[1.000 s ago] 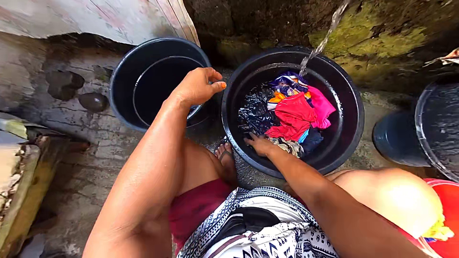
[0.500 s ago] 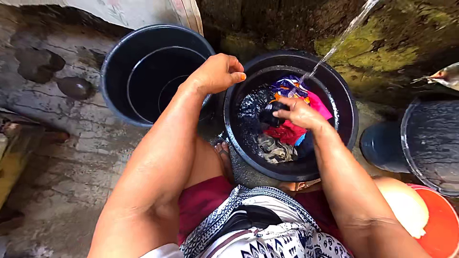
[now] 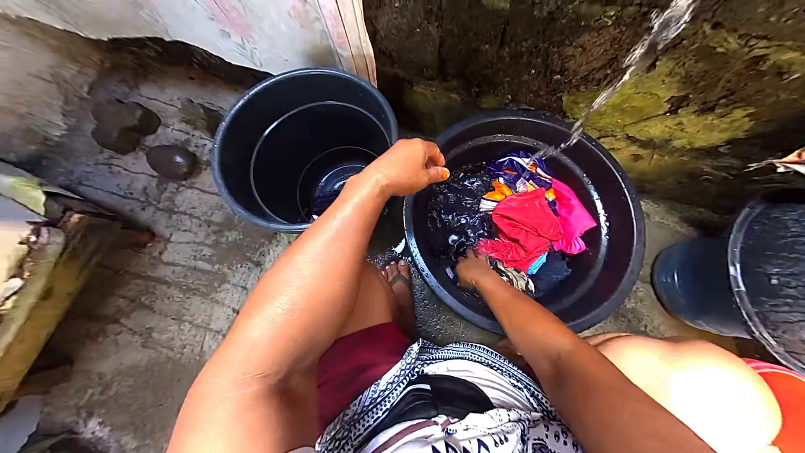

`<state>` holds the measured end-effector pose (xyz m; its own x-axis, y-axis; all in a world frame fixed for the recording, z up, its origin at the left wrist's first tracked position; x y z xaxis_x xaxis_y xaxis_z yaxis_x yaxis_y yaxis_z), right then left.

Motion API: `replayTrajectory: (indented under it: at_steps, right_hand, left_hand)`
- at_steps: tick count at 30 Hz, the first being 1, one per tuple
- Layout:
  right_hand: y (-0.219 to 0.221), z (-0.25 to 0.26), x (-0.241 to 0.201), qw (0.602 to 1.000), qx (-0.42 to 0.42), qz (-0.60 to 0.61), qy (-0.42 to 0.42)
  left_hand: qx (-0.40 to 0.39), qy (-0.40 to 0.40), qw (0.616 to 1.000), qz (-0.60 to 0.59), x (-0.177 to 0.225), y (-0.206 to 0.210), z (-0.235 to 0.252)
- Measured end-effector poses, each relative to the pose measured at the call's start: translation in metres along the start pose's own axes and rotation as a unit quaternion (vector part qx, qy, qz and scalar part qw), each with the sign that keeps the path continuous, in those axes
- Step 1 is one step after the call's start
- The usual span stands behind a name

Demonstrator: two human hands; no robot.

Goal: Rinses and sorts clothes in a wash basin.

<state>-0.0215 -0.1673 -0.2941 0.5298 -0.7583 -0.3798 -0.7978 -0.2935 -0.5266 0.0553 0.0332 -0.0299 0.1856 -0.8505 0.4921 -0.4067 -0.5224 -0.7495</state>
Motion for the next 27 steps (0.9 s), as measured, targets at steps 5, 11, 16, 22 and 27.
replayTrajectory:
  at_steps: [5, 11, 16, 22, 27]
  right_hand:
    - [-0.098, -0.061, -0.021, 0.962, 0.182, 0.169, -0.109]
    - [-0.207, -0.211, -0.081, 0.81, 0.523, 0.056, -0.261]
    - [-0.221, -0.216, -0.085, 0.631, 0.715, 0.039, -0.3]
    - [-0.178, -0.176, -0.016, 0.734, 0.583, 0.231, -0.258]
    - [-0.088, -0.115, 0.017, 0.869, 0.388, 0.291, -0.101]
  left_hand:
    - [-0.083, -0.037, 0.995, -0.049, 0.0, 0.022, 0.015]
    - [-0.175, -0.209, 0.922, -0.277, 0.006, 0.056, 0.015]
    - [-0.251, -0.119, 0.753, -0.596, 0.041, 0.053, 0.019]
    - [-0.102, -0.139, 0.779, -0.603, 0.039, 0.047, 0.026]
    - [0.07, -0.078, 0.82, -0.563, 0.03, 0.0, 0.023]
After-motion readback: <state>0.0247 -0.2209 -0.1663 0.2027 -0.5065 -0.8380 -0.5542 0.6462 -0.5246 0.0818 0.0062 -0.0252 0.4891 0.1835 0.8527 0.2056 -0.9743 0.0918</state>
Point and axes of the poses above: each hand's wrist, its own z-axis towards the middle knuckle, its own y-axis out of the palm, x = y × z, the point moved 4 cm from there along z, towards the middle knuckle, and after that the axes turned 15 degrees about -y, right-handed, at the moved point
